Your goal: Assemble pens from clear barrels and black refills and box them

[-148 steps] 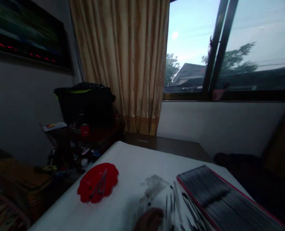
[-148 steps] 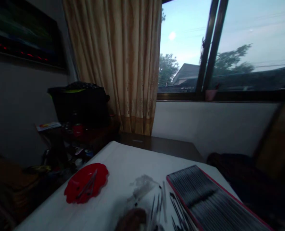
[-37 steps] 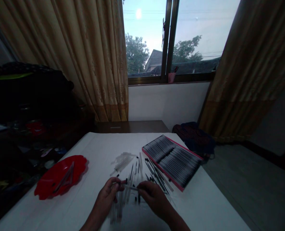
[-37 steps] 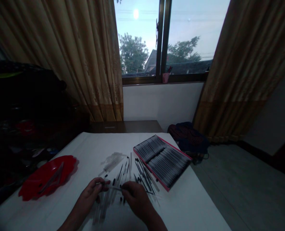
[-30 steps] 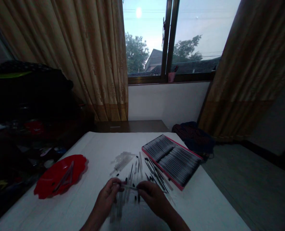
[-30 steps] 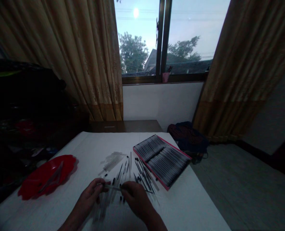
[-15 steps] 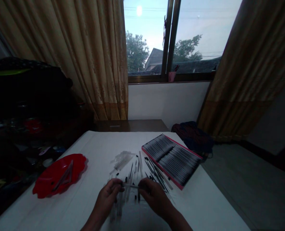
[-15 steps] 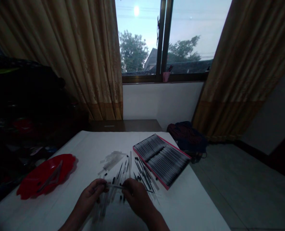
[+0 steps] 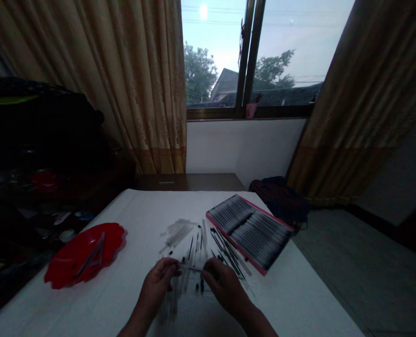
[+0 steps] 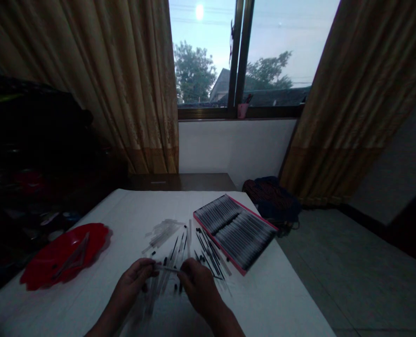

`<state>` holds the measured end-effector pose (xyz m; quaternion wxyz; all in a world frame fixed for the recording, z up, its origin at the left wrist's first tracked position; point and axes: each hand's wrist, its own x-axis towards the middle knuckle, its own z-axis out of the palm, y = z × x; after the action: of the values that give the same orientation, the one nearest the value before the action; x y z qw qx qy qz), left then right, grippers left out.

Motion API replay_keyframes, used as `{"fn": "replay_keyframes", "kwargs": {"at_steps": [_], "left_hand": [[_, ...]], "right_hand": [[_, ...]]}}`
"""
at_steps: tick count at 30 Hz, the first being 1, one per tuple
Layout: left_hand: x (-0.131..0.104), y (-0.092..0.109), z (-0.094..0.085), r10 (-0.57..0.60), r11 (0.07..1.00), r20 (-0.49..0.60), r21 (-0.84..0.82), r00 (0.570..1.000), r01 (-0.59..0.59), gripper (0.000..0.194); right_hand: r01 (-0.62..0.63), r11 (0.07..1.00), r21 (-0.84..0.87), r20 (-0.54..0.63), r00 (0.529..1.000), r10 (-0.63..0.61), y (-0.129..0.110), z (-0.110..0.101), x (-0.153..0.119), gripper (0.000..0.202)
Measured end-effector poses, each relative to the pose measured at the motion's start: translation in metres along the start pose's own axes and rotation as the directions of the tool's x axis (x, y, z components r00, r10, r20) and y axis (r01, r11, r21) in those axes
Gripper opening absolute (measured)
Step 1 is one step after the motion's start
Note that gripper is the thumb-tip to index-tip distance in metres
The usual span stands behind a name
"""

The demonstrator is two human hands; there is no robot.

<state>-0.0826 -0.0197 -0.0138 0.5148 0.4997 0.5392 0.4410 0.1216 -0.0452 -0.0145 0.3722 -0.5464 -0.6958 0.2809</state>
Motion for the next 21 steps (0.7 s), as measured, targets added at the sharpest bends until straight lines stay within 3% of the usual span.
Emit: {"fn": "replay_keyframes", "kwargs": {"at_steps": [3, 10, 14, 21], "left_hand": [[0.001, 0.000, 0.000, -0.003, 1.000, 0.003, -0.011, 1.000, 0.003, 0.040], [0.004, -0.009, -0.003, 0.003, 1.000, -0.012, -0.014, 1.000, -0.003, 0.044], [0.004, -0.010, -0.003, -0.013, 1.000, -0.003, -0.015, 1.000, 0.013, 0.043], [0.003, -0.009, -0.004, -0.044, 0.999, -0.026, -0.021, 0.999, 0.043, 0.044]], "right_hand": [[0.012, 1.000, -0.025, 0.016, 1.000, -0.011, 0.002, -0.001, 0.001, 0.026], [-0.015, 0.998, 0.053, -0.035, 0.999, 0.017, 0.006, -0.001, -0.003, 0.013], [-0.051, 0.998, 0.048, 0.007, 0.999, 0.050, 0.012, -0.002, -0.003, 0.028], [-0.062, 0.991, 0.121, -0.023, 0.998, 0.066, 0.019, -0.001, -0.008, 0.013]]}}
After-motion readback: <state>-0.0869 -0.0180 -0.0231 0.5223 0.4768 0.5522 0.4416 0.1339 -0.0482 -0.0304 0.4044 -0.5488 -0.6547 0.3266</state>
